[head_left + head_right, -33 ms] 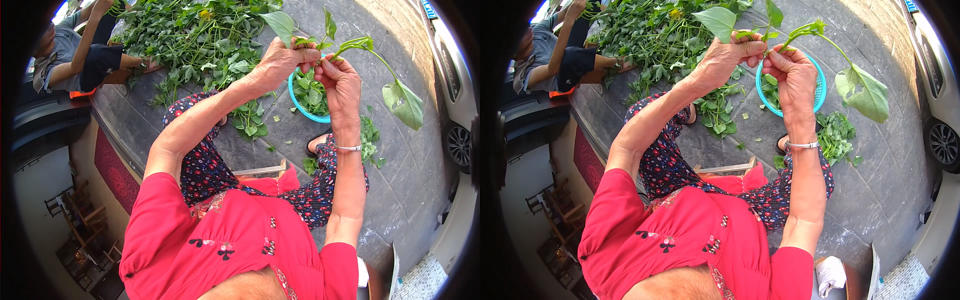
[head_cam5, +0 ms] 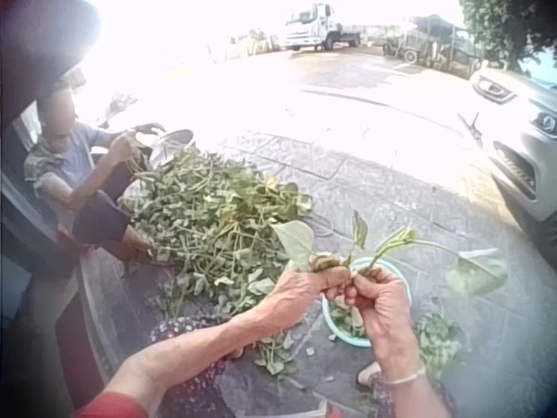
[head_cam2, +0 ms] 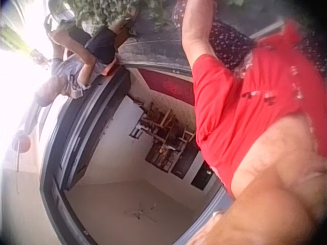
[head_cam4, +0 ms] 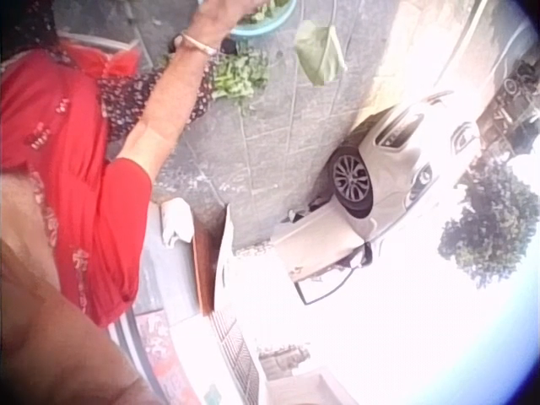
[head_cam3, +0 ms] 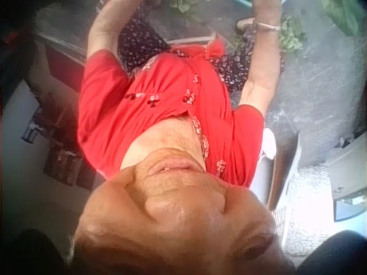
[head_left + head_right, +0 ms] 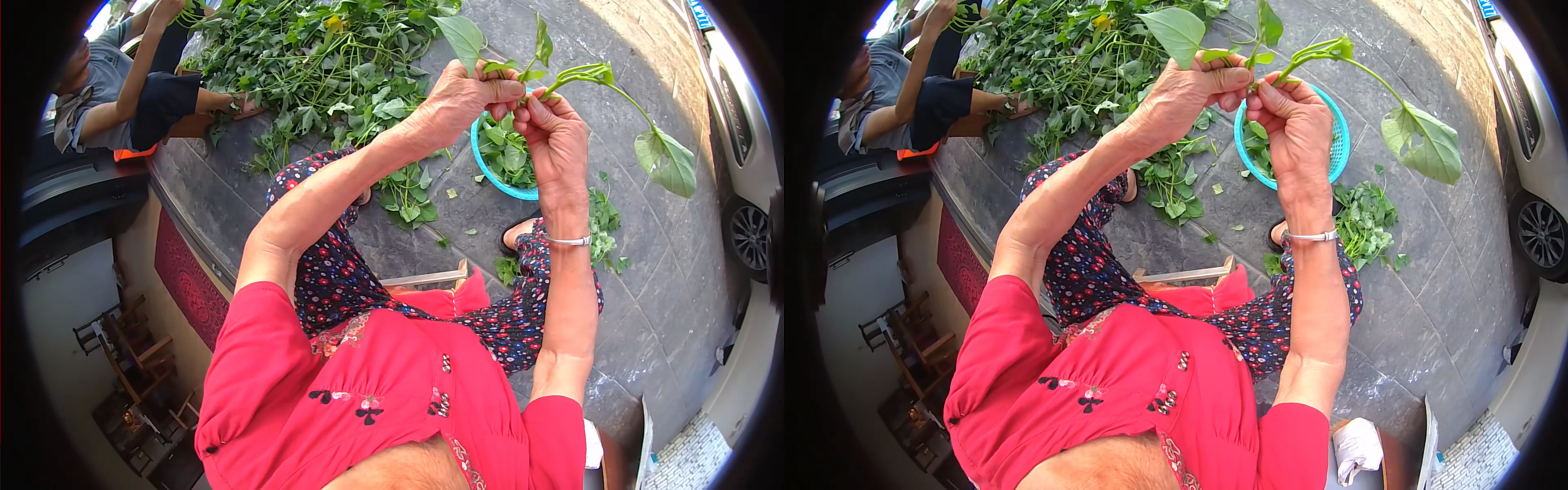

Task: The person picks leaves and stems from a pile of green plants by hand, placing the selected pieces into a blue plastic basket.

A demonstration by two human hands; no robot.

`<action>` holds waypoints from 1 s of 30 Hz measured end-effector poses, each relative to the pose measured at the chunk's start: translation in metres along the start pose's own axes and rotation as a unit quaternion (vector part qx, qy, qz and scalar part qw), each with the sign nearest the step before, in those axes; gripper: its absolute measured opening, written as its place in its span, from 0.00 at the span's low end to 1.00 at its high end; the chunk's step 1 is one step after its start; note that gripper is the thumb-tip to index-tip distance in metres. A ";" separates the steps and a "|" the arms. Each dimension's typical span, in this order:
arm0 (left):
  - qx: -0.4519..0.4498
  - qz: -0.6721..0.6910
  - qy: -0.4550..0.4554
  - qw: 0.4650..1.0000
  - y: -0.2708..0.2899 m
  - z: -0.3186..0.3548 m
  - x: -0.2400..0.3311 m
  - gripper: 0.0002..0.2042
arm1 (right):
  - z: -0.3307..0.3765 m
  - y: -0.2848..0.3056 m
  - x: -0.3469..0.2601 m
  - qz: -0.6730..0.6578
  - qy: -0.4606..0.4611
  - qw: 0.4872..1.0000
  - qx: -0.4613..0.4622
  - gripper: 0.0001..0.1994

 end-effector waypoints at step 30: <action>0.061 -0.179 0.257 0.948 0.010 -0.034 -0.299 0.29 | 0.008 0.088 -0.111 -0.244 0.213 0.940 0.107 0.06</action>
Point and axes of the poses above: each hand's wrist, its own z-axis away from the middle knuckle, its own y-axis out of the back of the hand, x = y × z, the point moved 6 cm from there along -z, towards the middle knuckle, and after that the axes turned 13 degrees about x, right-handed, at the moved point
